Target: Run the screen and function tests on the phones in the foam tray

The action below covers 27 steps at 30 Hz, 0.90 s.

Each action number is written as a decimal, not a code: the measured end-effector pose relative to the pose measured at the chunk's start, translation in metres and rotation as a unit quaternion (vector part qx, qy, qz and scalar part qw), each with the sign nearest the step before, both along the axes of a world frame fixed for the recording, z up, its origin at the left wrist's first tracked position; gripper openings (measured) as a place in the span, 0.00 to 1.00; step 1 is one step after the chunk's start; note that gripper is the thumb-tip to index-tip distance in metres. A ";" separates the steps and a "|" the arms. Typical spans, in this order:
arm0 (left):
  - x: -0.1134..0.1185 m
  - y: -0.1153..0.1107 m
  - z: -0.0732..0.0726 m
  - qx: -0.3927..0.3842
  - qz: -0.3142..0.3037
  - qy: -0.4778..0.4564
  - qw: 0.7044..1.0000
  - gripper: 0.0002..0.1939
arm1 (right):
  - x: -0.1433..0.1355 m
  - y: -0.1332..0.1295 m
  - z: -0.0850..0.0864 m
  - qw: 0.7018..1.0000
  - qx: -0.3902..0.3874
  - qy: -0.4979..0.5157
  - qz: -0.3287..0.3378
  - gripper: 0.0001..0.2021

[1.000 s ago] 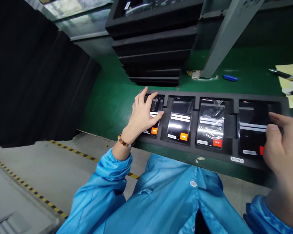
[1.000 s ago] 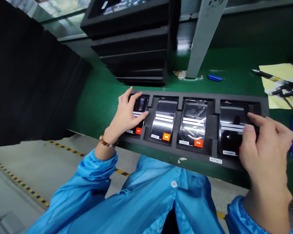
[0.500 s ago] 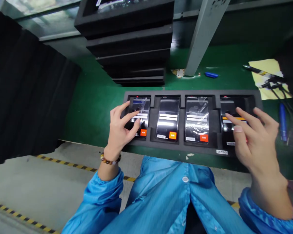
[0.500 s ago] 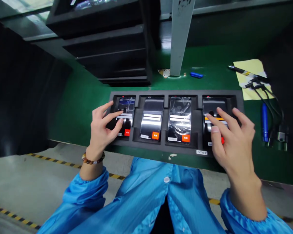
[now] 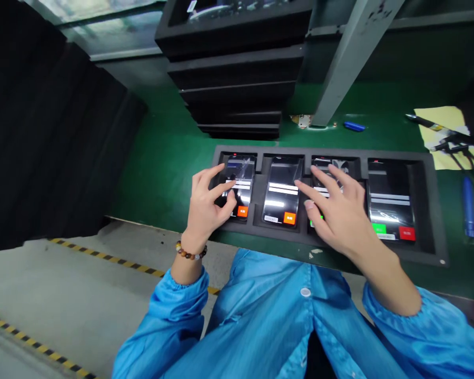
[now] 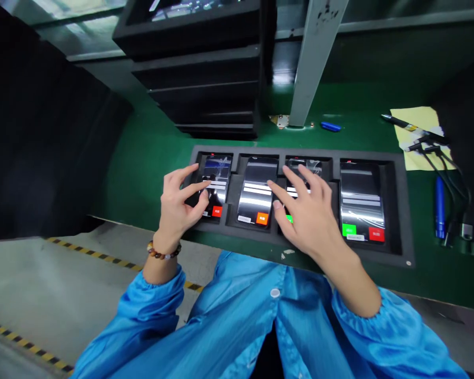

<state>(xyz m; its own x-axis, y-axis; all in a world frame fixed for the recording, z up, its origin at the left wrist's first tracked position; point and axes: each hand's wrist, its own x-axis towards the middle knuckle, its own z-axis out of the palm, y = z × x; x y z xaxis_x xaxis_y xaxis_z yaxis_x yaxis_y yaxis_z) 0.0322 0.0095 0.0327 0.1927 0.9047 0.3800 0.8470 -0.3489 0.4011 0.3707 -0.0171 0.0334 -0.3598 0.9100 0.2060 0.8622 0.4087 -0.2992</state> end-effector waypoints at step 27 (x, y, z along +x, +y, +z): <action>0.045 0.015 0.002 -0.118 0.103 0.067 0.985 0.40 | 0.098 -0.020 -0.014 0.936 -0.084 -0.038 -0.339 0.55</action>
<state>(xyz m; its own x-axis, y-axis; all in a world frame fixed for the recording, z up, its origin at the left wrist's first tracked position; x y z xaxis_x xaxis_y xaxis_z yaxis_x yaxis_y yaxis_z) 0.0772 0.0249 0.0347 0.0302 0.9898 0.1389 0.9407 -0.0751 0.3309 0.4683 -0.0366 0.0194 0.3046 0.9518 0.0359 0.9277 -0.2879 -0.2375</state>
